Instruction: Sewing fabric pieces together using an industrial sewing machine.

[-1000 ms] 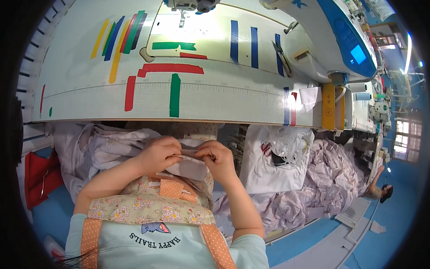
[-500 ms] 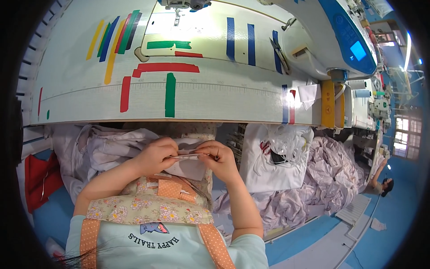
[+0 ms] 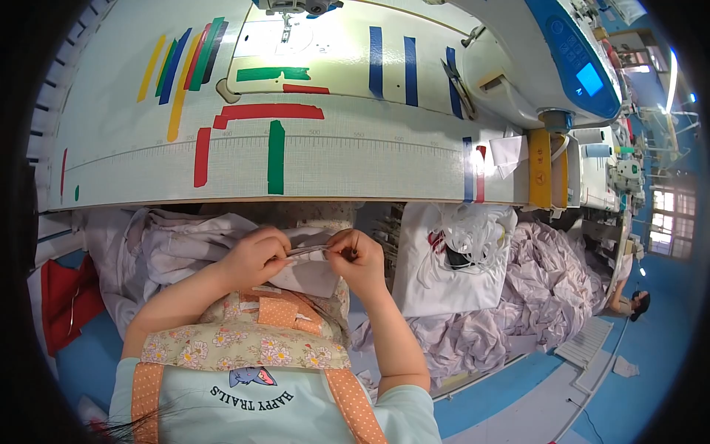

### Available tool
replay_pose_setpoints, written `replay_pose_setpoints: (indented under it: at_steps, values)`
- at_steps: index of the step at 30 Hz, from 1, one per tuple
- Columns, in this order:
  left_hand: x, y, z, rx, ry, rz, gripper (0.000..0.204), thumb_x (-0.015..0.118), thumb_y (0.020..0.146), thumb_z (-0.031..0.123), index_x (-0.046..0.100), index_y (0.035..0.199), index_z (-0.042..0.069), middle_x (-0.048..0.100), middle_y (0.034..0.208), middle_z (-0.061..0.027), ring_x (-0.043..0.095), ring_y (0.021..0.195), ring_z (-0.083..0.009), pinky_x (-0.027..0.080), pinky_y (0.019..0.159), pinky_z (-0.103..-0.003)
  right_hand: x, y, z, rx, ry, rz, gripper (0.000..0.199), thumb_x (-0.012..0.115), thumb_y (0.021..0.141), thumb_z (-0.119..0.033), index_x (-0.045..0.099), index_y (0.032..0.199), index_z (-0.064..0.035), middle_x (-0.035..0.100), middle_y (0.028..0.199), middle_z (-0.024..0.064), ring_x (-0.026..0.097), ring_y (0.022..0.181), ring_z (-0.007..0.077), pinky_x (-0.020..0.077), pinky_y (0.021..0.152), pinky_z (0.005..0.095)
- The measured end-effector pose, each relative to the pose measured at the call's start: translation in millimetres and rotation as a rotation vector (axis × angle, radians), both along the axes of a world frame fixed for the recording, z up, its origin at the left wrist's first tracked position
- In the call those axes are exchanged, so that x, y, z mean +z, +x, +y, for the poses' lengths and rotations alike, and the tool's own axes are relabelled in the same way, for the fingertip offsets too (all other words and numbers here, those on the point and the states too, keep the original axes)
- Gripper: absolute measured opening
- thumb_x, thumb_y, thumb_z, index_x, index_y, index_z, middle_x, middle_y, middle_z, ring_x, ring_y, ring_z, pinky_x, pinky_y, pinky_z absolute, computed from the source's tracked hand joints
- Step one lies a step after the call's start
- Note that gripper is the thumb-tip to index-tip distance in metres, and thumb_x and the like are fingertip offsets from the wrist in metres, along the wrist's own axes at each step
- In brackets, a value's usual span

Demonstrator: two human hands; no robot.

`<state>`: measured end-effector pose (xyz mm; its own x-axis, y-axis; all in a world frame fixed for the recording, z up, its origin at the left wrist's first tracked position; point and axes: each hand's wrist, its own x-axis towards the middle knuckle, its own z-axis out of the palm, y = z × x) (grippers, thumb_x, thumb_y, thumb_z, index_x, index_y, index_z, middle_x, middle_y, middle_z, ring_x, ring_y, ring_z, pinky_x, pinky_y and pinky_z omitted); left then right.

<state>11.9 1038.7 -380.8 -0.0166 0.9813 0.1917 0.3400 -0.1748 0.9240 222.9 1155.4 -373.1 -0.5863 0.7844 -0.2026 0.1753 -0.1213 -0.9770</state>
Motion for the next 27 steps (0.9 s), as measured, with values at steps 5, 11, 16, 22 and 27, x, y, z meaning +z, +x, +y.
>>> replay_pose_setpoints:
  at_steps: [5,11,16,22,27]
  values:
    - [0,-3,1,-0.071,0.034,0.034,0.02,0.072,0.075,-0.002,0.068,0.093,0.006,0.062,0.095,-0.0087,0.062,0.086,-0.0269,0.051,0.074,-0.036,2,-2,5,0.087,0.248,0.005,0.015,0.067,0.071,0.012,0.066,0.078,-0.0016,0.066,0.087,0.0069,0.059,0.072,0.011,0.0443,0.06,0.0221]
    - [1,-4,5,-0.128,-0.012,0.099,0.019,0.066,0.08,0.004,0.071,0.098,0.012,0.061,0.1,-0.0051,0.061,0.093,-0.0255,0.051,0.081,-0.036,9,-5,5,0.139,0.319,-0.064,0.024,0.063,0.07,0.016,0.071,0.082,-0.0034,0.065,0.089,0.0062,0.06,0.073,0.0131,0.0459,0.061,0.0244]
    - [11,-5,11,-0.221,-0.007,0.257,0.021,0.068,0.079,0.009,0.072,0.099,0.014,0.062,0.11,-0.0031,0.06,0.1,-0.0239,0.051,0.086,-0.034,13,-8,4,0.144,0.314,-0.054,0.023,0.064,0.072,0.015,0.071,0.083,-0.0036,0.065,0.089,0.006,0.061,0.075,0.0139,0.0471,0.063,0.0251]
    - [41,4,10,0.001,-0.142,0.183,0.021,0.072,0.078,0.018,0.073,0.099,0.019,0.056,0.134,-0.0059,0.049,0.126,-0.0233,0.052,0.09,-0.036,15,-6,4,0.098,0.231,-0.087,0.019,0.066,0.075,0.014,0.07,0.084,-0.002,0.066,0.088,0.0062,0.063,0.077,0.0143,0.048,0.065,0.025]
    - [50,-1,-3,-0.178,0.055,0.323,0.017,0.071,0.081,0.021,0.073,0.096,0.014,0.058,0.13,-0.0092,0.053,0.124,-0.0274,0.053,0.089,-0.038,13,-2,4,-0.02,0.062,-0.024,0.017,0.066,0.075,0.013,0.067,0.084,-0.0015,0.067,0.087,0.0053,0.063,0.077,0.0121,0.0488,0.067,0.0235]
